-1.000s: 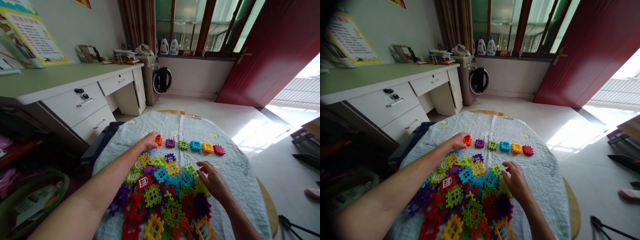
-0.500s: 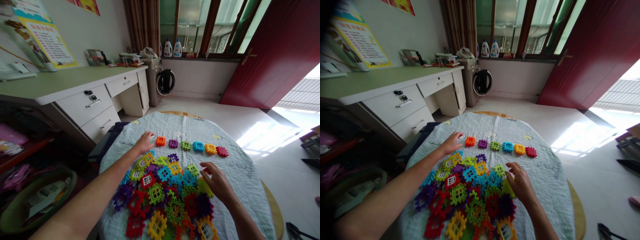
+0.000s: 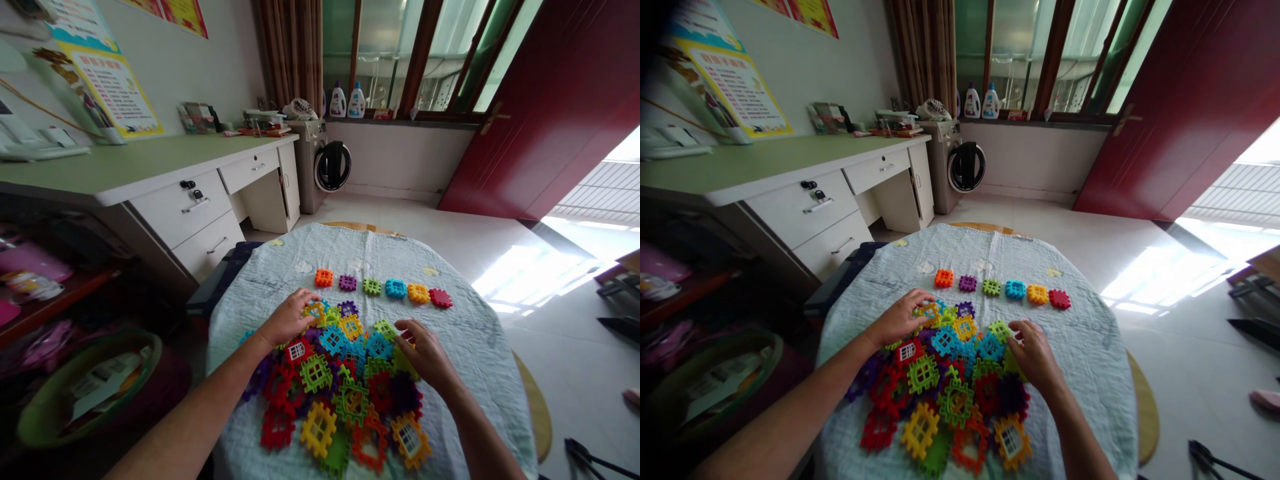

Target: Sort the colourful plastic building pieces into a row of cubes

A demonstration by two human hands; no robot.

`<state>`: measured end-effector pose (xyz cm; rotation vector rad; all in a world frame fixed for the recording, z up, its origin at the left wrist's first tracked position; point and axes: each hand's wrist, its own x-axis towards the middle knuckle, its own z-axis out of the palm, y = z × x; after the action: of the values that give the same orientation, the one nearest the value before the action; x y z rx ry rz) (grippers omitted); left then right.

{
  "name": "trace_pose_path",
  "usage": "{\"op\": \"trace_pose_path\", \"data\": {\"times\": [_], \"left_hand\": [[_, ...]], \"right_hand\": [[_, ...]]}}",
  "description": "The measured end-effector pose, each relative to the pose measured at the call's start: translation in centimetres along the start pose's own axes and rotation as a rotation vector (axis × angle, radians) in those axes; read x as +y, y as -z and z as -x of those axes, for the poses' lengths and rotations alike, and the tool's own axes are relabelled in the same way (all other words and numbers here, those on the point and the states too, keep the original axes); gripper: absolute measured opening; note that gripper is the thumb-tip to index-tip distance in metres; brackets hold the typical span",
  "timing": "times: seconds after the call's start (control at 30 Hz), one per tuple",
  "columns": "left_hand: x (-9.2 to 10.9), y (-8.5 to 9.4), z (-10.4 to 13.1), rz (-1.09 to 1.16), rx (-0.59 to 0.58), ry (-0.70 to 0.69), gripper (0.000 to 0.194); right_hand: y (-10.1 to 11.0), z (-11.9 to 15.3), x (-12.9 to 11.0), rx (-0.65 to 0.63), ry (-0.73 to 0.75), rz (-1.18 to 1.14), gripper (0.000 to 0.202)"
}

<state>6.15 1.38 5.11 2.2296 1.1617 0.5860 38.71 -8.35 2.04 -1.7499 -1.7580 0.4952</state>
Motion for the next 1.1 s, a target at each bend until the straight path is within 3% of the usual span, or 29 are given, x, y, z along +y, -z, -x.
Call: {"op": "trace_pose_path", "data": {"times": [0.17,0.33,0.47,0.57,0.67,0.87,1.1], "left_hand": [[2.9,0.1,1.1,0.041,-0.065,-0.054,0.036],[3.9,0.2,3.1,0.088,-0.134,0.000,0.028],[2.5,0.9,4.8,0.056,0.007,0.022,0.025],[0.3,1.3,6.2,-0.019,0.158,0.061,0.024],[-1.9,1.4,7.5,-0.089,0.239,0.111,0.024],[-4.5,0.4,8.5,-0.179,0.301,0.171,0.029],[-3.7,-0.9,7.0,-0.162,0.270,0.126,0.031]], "right_hand": [[0.2,-0.2,-0.3,-0.010,0.036,0.011,0.023],[0.1,-0.1,-0.1,-0.004,0.033,0.018,0.025],[-0.3,-0.1,0.1,0.001,0.042,0.036,0.026],[-0.6,-0.1,0.0,0.013,0.075,0.055,0.025],[-0.9,-0.1,-0.1,0.003,0.101,0.063,0.022],[-1.1,0.0,-0.4,-0.012,0.122,0.060,0.022],[-1.1,0.1,-1.1,-0.015,0.121,0.039,0.020]]}}
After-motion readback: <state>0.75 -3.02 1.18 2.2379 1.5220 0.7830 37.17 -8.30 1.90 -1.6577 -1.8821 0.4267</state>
